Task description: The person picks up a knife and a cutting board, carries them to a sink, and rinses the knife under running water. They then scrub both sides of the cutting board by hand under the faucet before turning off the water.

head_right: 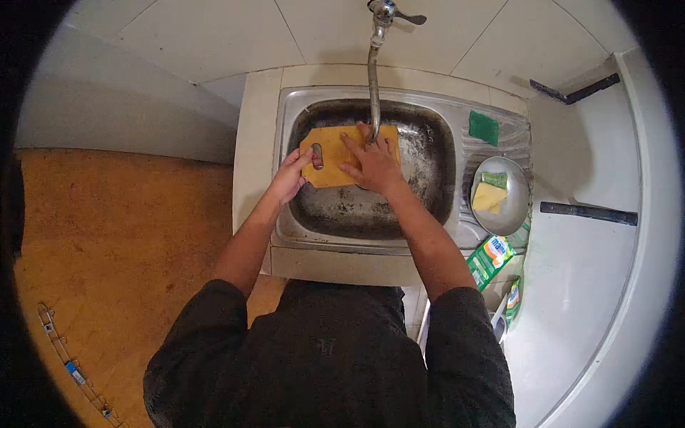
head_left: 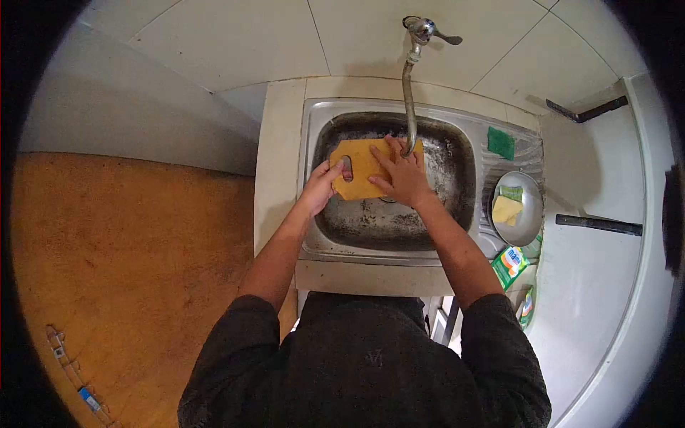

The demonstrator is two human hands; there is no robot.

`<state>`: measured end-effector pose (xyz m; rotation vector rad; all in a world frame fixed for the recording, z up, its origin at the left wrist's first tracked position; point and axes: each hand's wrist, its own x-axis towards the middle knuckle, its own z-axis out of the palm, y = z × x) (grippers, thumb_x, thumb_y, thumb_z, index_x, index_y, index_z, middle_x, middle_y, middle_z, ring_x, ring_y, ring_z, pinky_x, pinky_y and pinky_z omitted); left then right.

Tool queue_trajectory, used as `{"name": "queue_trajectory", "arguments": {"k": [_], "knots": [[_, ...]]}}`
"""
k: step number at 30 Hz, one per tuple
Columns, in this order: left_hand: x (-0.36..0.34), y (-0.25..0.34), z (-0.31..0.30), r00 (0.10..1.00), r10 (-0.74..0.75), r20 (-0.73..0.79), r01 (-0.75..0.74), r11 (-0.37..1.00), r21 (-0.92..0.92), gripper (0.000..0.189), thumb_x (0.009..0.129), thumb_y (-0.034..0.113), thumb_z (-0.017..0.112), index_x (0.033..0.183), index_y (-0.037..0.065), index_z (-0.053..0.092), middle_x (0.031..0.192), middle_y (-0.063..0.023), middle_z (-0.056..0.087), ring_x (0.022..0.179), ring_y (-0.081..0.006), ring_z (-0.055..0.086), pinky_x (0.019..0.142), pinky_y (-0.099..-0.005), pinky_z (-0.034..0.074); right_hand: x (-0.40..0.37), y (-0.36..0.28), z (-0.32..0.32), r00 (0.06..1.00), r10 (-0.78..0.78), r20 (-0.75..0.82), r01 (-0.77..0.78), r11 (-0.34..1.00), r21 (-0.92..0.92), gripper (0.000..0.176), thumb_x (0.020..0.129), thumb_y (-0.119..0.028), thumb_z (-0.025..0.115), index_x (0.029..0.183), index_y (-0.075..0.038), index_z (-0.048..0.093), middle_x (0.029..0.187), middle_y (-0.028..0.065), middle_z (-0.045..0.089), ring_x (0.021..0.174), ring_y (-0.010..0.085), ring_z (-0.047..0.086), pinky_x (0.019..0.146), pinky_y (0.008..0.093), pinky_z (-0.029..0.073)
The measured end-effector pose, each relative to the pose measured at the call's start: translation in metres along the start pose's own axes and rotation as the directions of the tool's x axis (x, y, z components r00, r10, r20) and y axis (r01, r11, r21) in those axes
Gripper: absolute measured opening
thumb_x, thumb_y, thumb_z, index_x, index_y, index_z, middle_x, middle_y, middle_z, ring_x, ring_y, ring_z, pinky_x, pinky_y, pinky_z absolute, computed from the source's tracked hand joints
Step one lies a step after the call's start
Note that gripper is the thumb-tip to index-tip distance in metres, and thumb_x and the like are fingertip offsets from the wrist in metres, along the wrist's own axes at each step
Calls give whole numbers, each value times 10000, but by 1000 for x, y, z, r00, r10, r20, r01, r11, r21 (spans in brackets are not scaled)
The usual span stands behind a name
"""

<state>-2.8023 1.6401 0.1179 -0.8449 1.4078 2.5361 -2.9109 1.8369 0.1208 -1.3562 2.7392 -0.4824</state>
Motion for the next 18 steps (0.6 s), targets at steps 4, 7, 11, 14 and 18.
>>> {"name": "queue_trajectory", "arguments": {"k": [4,7,11,14,18], "knots": [[3,1,-3,1000,11,14,-12,999,31,227,936,267,510,1053,75,544,952,-24,610,891,-123,602,787,-281,494,0,0,-11,999,-8,37,8,1000,15,570,845,-517,514,1342,-255,414,1411,136,301,1264,339,325,1003,493,248],[6,-4,-3,999,26,20,-26,1000,3,225,937,263,508,1053,74,544,953,-24,609,884,-125,604,779,-284,499,-6,10,-9,997,-69,21,69,997,32,550,849,-499,522,1332,-253,429,1404,147,305,1285,335,305,1006,498,248],[7,-3,4,1000,25,12,-25,1000,-15,227,937,260,506,1058,71,541,947,-25,609,883,-129,604,776,-288,500,-14,19,-15,997,45,55,-46,999,20,539,855,-492,519,1322,-233,444,1400,170,300,1299,347,282,1008,494,253],[7,-3,10,1000,14,13,-14,1000,-10,228,938,255,505,1070,71,535,943,-25,609,886,-131,603,781,-291,499,-17,22,-6,946,300,-124,-308,950,-50,556,857,-488,517,1329,-205,438,1416,191,269,1306,363,265,1016,504,246],[6,-4,23,999,43,23,-43,999,-2,226,939,246,502,1083,74,530,937,-21,607,889,-130,600,783,-292,497,-9,13,14,971,211,-116,-213,977,-12,663,881,-535,435,1393,-129,328,1459,230,170,1354,387,145,1040,532,180]]}}
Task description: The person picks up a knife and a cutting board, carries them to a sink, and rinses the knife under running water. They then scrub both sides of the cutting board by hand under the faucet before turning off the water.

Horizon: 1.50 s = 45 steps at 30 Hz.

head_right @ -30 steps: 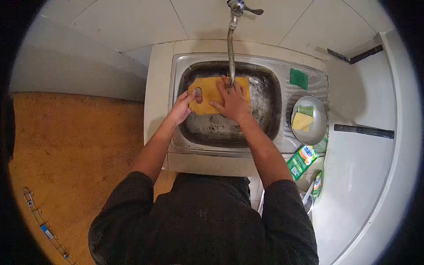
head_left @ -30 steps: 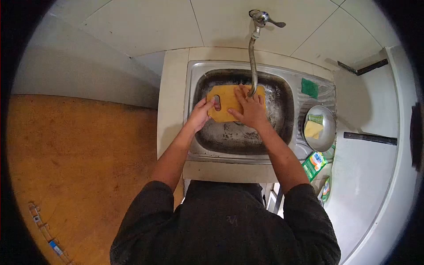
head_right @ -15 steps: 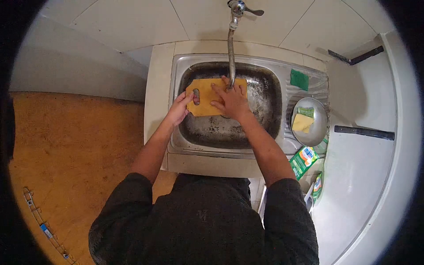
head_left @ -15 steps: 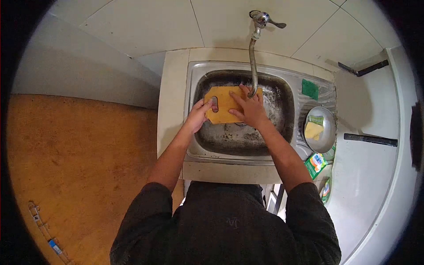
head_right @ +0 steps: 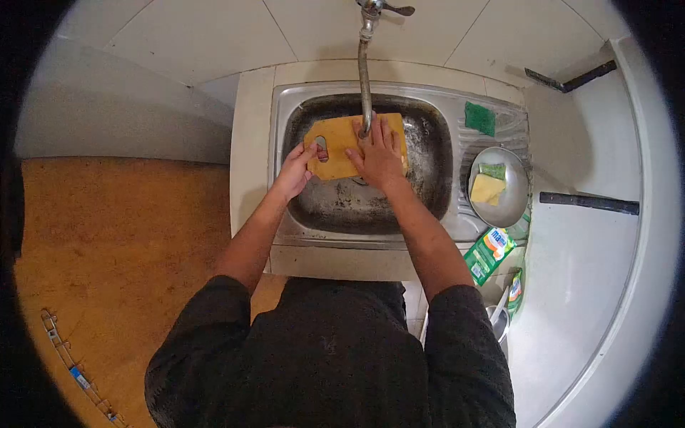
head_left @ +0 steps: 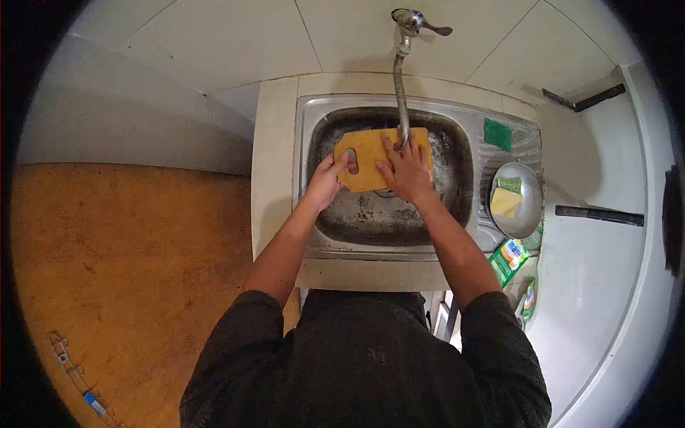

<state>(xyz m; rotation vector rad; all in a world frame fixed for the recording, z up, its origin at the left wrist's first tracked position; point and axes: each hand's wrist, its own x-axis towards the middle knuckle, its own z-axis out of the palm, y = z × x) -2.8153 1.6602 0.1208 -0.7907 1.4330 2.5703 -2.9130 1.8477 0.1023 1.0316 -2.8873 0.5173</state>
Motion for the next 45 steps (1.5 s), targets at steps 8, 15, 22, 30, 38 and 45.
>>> {"name": "queue_trajectory", "arguments": {"k": [8,15,22,30,38,45], "knots": [[-4,3,-12,1000,7,-27,-8,1000,-17,193,944,254,493,1051,98,531,933,-2,599,886,-117,591,776,-294,489,4,14,-1,945,268,188,-241,958,-153,678,904,-554,355,1448,-185,192,1477,219,120,1372,367,114,1052,553,147],[-5,0,-20,999,-11,35,13,999,-31,300,934,244,517,1176,67,501,1014,-44,605,932,-140,595,818,-310,488,19,6,-10,811,554,190,-580,803,136,855,784,-585,531,1394,-44,272,1329,237,400,1222,372,408,1005,497,280],[-6,1,-29,1000,-27,9,27,999,-25,225,936,245,511,1083,75,531,942,-16,599,854,-118,597,782,-293,498,24,18,-8,779,573,254,-621,653,433,837,763,-557,572,1314,35,352,1154,235,555,1074,365,543,930,456,392],[-19,19,-35,999,-3,-46,5,1000,30,218,938,253,507,1051,69,532,928,-3,598,874,-99,588,777,-260,488,17,-2,6,838,497,225,-545,734,406,835,768,-558,581,1313,31,350,1156,244,555,1052,377,557,897,424,433],[-25,25,-46,996,-25,-87,29,998,47,252,933,269,517,1091,75,538,962,-6,610,879,-110,598,782,-267,491,10,12,18,693,438,573,-705,246,665,548,864,-379,577,1192,49,483,1042,188,613,929,280,605,824,354,455],[20,-6,-25,999,-22,-29,31,931,364,328,906,324,560,1044,27,541,951,-46,607,838,-136,586,746,-283,478,-21,69,27,809,448,381,-523,252,814,445,926,-365,483,1037,64,524,924,176,609,854,246,601,750,336,455]]}}
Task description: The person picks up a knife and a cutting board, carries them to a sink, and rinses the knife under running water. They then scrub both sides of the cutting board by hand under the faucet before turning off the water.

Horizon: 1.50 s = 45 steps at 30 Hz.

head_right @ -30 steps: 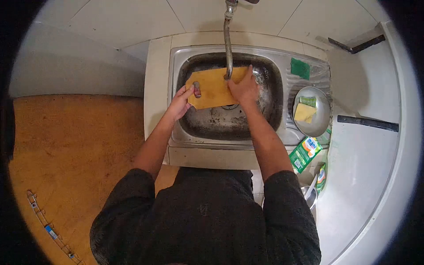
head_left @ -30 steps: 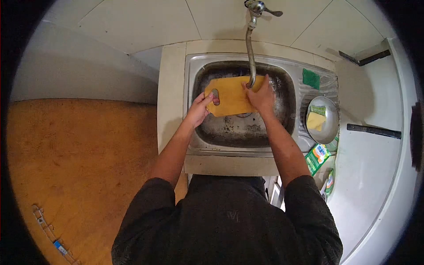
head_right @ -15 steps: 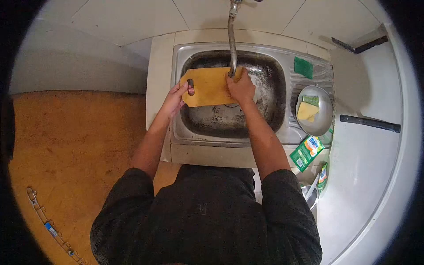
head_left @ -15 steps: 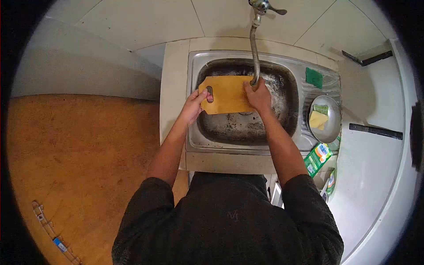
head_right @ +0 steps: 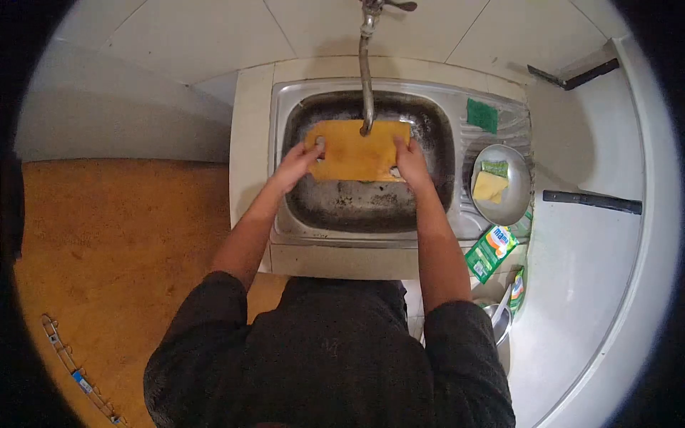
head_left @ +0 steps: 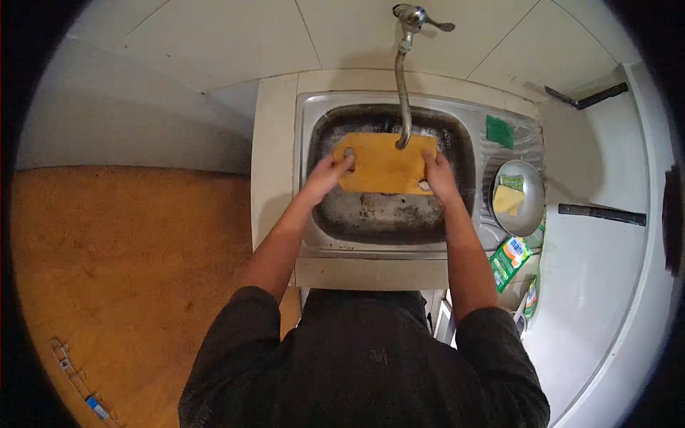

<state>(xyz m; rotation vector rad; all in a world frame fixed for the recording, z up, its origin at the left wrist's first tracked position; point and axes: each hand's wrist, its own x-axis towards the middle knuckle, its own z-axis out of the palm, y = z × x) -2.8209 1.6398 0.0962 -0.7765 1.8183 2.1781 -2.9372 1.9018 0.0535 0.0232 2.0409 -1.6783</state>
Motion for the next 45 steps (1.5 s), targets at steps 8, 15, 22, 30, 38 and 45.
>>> {"name": "queue_trajectory", "arguments": {"k": [8,15,22,30,38,45], "knots": [[38,9,84,998,-60,2,57,963,262,408,907,334,553,1106,-17,497,896,-76,594,807,-155,571,715,-303,466,-44,-56,-45,867,-274,-416,63,889,-453,481,949,-410,366,940,53,494,852,302,556,859,472,536,743,471,422],[51,-8,90,993,90,74,-94,994,49,345,913,303,547,1121,31,500,906,-60,597,813,-136,584,663,-299,477,-53,-72,-41,833,-195,-518,-175,794,-582,543,909,-496,398,1008,35,457,926,328,584,862,505,559,745,525,439],[0,16,23,994,31,108,-16,990,-141,310,908,280,561,1106,46,509,899,-41,601,808,-130,598,666,-273,498,-21,-30,15,938,-13,-347,-204,788,-581,633,903,-560,331,1026,40,488,965,316,591,951,471,555,816,518,428],[-47,37,-30,995,70,-70,-75,994,-80,227,913,237,554,1027,40,546,863,-19,602,774,-99,572,692,-246,474,33,24,85,958,268,-108,-280,952,-121,583,938,-455,363,1123,81,502,966,229,589,890,353,579,803,442,446],[-66,53,-56,976,163,-141,-146,982,124,194,921,226,540,969,39,560,838,4,592,777,-82,556,707,-243,462,27,22,95,997,-45,-61,38,994,-100,370,959,-278,416,1124,39,511,922,162,615,827,242,609,718,384,479],[-88,81,-57,951,211,-224,-205,977,51,190,920,209,540,1007,41,559,841,7,594,764,-81,558,703,-238,458,13,-25,87,976,212,-42,-215,927,-308,228,889,-130,460,952,49,586,887,199,640,779,274,644,679,382,504]]}}
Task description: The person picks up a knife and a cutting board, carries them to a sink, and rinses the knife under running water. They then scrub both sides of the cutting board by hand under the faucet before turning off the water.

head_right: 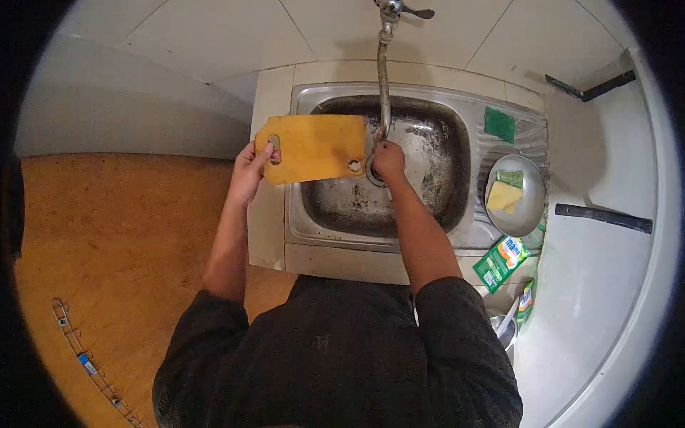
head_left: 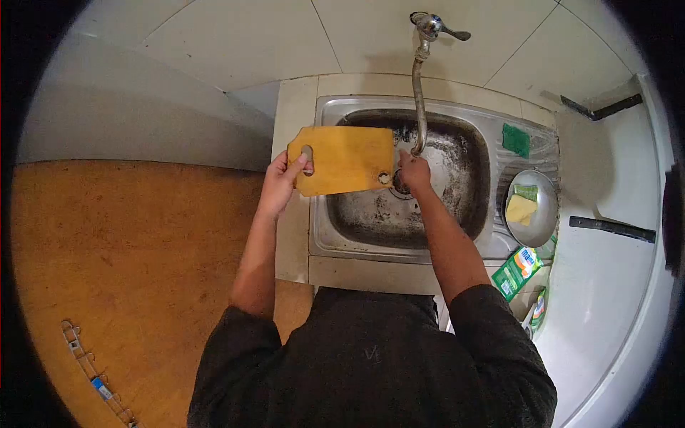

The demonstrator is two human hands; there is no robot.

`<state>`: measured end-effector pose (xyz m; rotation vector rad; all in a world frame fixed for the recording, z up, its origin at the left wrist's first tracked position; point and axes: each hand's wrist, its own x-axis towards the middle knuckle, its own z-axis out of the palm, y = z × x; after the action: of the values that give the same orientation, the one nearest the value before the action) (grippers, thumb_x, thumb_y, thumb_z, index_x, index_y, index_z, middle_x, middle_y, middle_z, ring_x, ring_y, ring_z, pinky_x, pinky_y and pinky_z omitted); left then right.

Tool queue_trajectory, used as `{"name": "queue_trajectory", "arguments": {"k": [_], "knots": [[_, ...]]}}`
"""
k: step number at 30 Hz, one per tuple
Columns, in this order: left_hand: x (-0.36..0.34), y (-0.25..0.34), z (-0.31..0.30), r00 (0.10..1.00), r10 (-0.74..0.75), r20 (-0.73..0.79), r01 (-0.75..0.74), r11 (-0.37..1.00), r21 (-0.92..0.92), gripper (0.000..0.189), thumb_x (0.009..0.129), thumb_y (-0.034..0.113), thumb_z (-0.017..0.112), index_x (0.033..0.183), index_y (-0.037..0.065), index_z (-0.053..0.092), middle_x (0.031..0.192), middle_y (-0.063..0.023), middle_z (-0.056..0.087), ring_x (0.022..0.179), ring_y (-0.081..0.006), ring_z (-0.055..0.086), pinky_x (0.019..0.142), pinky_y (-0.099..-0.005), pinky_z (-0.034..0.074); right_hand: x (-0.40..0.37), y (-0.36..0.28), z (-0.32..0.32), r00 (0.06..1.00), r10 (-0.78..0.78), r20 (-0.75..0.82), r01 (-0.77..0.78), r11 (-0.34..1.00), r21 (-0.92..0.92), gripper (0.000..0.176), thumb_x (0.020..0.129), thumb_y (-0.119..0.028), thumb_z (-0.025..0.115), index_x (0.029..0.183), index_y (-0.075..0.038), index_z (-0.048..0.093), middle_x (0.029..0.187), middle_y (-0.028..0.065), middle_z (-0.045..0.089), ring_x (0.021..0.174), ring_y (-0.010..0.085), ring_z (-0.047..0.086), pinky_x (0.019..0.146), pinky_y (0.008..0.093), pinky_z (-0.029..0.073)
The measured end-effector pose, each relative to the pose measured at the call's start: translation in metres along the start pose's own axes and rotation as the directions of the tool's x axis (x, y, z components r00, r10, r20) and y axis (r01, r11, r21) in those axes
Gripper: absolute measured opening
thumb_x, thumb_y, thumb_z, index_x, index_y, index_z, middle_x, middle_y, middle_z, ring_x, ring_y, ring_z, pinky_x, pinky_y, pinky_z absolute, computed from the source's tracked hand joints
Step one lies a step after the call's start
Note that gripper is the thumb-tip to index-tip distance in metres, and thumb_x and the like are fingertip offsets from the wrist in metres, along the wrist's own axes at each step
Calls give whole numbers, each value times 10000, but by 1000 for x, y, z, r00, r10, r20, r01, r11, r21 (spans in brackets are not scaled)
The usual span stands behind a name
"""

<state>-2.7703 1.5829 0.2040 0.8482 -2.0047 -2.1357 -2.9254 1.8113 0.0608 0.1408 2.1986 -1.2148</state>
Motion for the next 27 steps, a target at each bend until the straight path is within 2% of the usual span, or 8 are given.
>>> {"name": "queue_trajectory", "arguments": {"k": [1,5,7,9,11,15,18,27], "knots": [[0,0,-5,1000,18,3,-18,1000,23,196,919,207,541,1020,40,559,843,7,596,765,-83,562,705,-238,460,4,2,2,999,-47,-16,42,971,-234,231,884,-117,450,960,53,588,900,203,640,788,263,647,678,377,507],[1,1,-9,999,32,8,-32,999,-6,200,922,208,535,1005,27,550,817,-4,590,759,-93,549,701,-236,444,20,9,-6,999,-39,-9,36,978,-204,260,879,-148,462,991,51,585,933,207,639,799,292,643,706,382,499],[-2,2,-6,999,-18,-29,18,1000,-7,197,917,213,541,990,30,554,812,1,586,754,-95,546,695,-236,441,23,15,-22,979,-114,167,68,963,260,293,884,-192,462,1013,37,591,965,208,634,865,356,618,781,395,473],[-1,-4,-4,1000,11,0,-11,999,-30,194,916,212,543,981,29,555,805,2,584,748,-94,544,692,-236,441,4,-17,-58,891,-432,-138,423,902,-85,305,898,-190,453,1089,24,558,986,183,641,882,326,623,786,369,472],[-1,-13,-1,999,40,23,-39,998,-56,191,914,211,546,971,29,555,798,3,582,743,-94,542,688,-236,440,19,-49,-98,842,-515,-158,487,854,-186,326,908,-199,460,1150,8,529,1002,165,645,900,298,624,803,359,469],[6,-39,4,998,30,52,-30,999,-14,170,909,192,553,939,25,562,783,-1,578,731,-94,537,681,-237,436,17,-144,-136,518,-636,-572,798,600,55,308,894,-276,516,1041,-28,623,969,182,644,864,265,637,773,342,480],[3,-40,12,995,55,85,-55,998,2,160,915,188,546,927,29,555,779,5,564,723,-86,527,668,-236,434,6,-187,-159,420,-743,-522,736,615,-284,286,886,-280,533,976,-34,649,900,176,651,790,256,646,713,343,490],[-11,-46,13,995,81,62,-81,997,-4,145,915,176,547,893,33,546,757,9,544,695,-78,501,648,-227,411,-46,-197,-147,404,-818,-411,644,573,-507,252,839,-276,595,813,-37,669,749,149,637,645,295,616,615,376,480]]}}
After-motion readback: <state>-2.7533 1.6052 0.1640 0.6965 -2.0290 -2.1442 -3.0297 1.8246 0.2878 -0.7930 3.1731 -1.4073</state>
